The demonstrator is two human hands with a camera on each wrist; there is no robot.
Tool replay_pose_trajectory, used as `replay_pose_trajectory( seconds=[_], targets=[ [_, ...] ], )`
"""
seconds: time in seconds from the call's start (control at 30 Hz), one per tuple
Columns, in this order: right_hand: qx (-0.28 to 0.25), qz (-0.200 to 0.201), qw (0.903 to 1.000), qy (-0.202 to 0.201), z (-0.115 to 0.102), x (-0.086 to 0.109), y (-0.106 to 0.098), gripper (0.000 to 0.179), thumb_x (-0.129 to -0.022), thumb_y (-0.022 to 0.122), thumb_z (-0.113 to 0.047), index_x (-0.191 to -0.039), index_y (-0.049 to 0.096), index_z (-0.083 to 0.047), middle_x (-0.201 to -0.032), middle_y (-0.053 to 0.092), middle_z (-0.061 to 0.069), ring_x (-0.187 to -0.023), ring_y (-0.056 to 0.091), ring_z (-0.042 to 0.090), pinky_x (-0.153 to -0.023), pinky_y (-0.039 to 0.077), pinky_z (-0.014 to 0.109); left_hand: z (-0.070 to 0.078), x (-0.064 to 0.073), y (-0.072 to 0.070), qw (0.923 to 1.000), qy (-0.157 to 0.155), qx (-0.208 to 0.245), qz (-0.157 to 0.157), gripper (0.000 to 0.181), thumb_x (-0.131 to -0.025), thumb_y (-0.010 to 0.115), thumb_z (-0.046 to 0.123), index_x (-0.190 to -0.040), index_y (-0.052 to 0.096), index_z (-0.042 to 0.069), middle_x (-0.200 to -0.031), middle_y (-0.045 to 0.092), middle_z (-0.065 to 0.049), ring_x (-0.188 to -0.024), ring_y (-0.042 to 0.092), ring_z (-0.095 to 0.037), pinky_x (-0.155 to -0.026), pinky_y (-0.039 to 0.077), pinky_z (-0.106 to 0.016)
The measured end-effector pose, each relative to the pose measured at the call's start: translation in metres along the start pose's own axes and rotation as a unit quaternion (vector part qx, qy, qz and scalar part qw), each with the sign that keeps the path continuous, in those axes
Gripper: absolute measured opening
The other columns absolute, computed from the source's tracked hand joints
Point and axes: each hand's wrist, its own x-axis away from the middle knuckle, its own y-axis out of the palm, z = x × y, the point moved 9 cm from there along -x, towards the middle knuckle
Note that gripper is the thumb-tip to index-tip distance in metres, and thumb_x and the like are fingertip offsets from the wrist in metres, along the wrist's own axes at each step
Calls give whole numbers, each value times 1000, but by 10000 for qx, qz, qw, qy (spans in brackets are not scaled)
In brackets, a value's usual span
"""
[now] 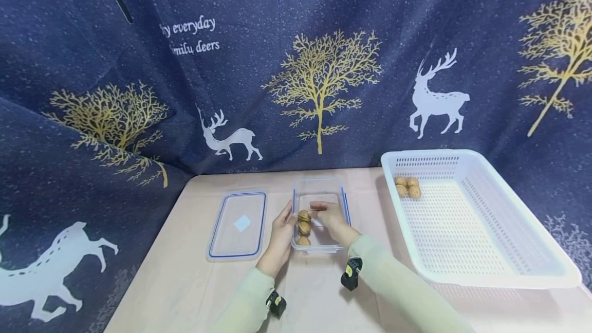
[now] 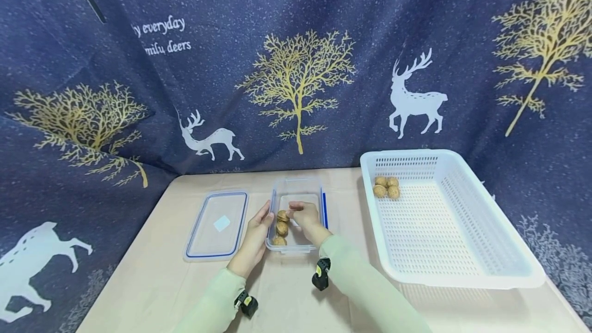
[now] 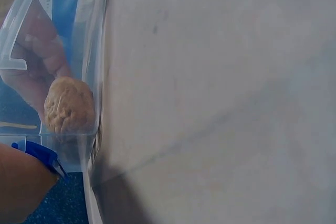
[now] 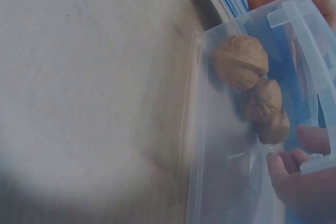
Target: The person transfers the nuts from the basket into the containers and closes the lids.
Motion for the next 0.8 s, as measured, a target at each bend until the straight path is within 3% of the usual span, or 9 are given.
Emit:
replay_pose_trajectory(
  seconds=[0.33, 0.67, 0.8],
  targets=[
    [-86, 9, 9999, 80, 0, 0, -2, 37, -87, 61, 3, -123, 60, 6, -122, 62, 22, -117, 56, 36, -103, 46, 44, 0, 0, -1, 10000, -65, -40, 44, 51, -100, 40, 4, -149, 27, 1, -156, 23, -18, -144, 16, -36, -119, 14, -47],
    [-378, -79, 9992, -123, -24, -2, -6, 38, -90, 61, -1, -126, 55, 8, -122, 60, 25, -111, 59, 37, -100, 48, 44, 29, 18, 7, 9999, -35, -58, -113, 52, -99, 41, 2, -148, 25, -6, -155, 21, -24, -144, 14, -39, -119, 12, -49],
    [-460, -124, 9988, -91, -34, -3, -12, 39, -92, 61, -6, -128, 55, 7, -124, 59, 22, -117, 55, 36, -105, 44, 45, 29, 17, 7, 9999, -39, -129, -73, 53, -98, 42, 2, -148, 25, -6, -155, 20, -24, -144, 12, -39, -119, 11, -50]
  ],
)
